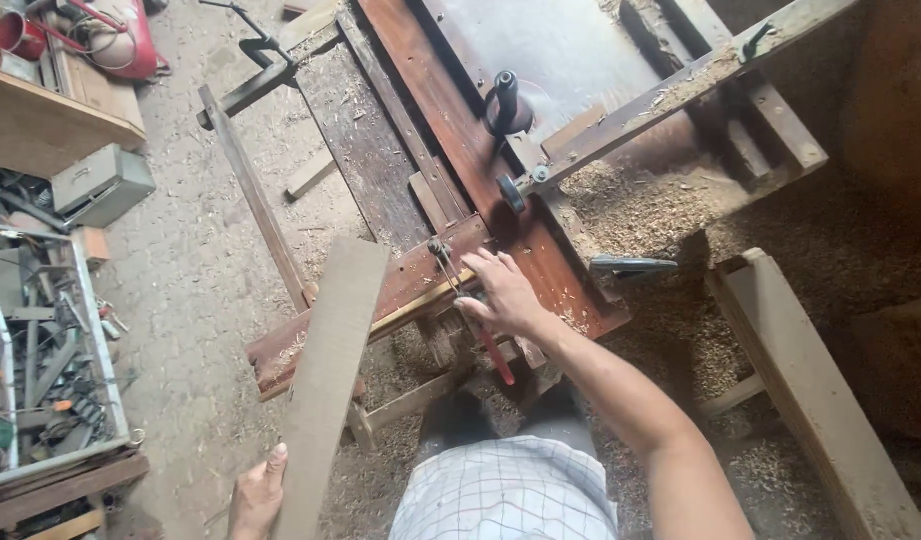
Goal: Cutting wooden planks with a stationary circular saw.
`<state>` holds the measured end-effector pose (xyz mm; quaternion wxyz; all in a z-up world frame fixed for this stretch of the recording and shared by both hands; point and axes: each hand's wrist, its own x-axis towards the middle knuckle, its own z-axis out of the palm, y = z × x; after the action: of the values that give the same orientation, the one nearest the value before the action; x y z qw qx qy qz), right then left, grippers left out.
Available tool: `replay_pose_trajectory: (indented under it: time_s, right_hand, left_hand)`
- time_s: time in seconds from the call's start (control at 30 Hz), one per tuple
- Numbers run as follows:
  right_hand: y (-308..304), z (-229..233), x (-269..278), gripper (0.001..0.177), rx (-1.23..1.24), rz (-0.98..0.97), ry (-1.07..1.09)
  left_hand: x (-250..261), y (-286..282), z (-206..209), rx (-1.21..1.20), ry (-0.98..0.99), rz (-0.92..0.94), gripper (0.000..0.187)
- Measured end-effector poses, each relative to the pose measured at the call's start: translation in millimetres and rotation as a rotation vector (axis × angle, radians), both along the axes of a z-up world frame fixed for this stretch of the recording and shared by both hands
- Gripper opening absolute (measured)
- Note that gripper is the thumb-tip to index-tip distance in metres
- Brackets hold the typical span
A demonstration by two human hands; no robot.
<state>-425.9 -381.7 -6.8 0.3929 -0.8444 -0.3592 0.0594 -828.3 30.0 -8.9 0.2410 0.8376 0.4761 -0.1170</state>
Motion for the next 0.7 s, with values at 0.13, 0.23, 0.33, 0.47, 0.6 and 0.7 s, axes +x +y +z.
replay_pose_trajectory:
  time_s: [0.13, 0.23, 0.33, 0.47, 0.6, 0.7]
  right_hand:
    - [16.0, -31.3, 44.1, 0.097, -0.056, 0.108, 0.175]
    - [-24.4, -34.3, 36.8, 0.095, -0.298, 0.114, 0.195]
    - [-65.6, -6.4, -6.4, 0.099, -0.585, -0.124, -0.075]
    - [-43.3, 45.5, -76.5, 0.058, -0.68, -0.277, 0.361]
    - [-9.4, 32.9, -94.0, 0.044, -0.31, -0.289, 0.629]
    - [-11.9, 45.3, -90.3, 0.038, -0.369, -0.251, 0.685]
  left_hand:
    - [14.4, 26.2, 39.2, -0.019, 0.092, -0.007, 0.083]
    - [17.3, 67.0, 40.9, 0.025, 0.194, -0.044, 0.077]
    - [21.0, 114.9, 31.9, 0.043, 0.272, -0.07, 0.073]
    - [61.6, 157.1, 16.3, 0.086, 0.335, -0.234, 0.073]
    - [145.5, 165.3, 5.6, -0.151, 0.345, -0.244, 0.078]
    - [197.5, 151.3, 1.2, -0.211, 0.425, -0.346, 0.081]
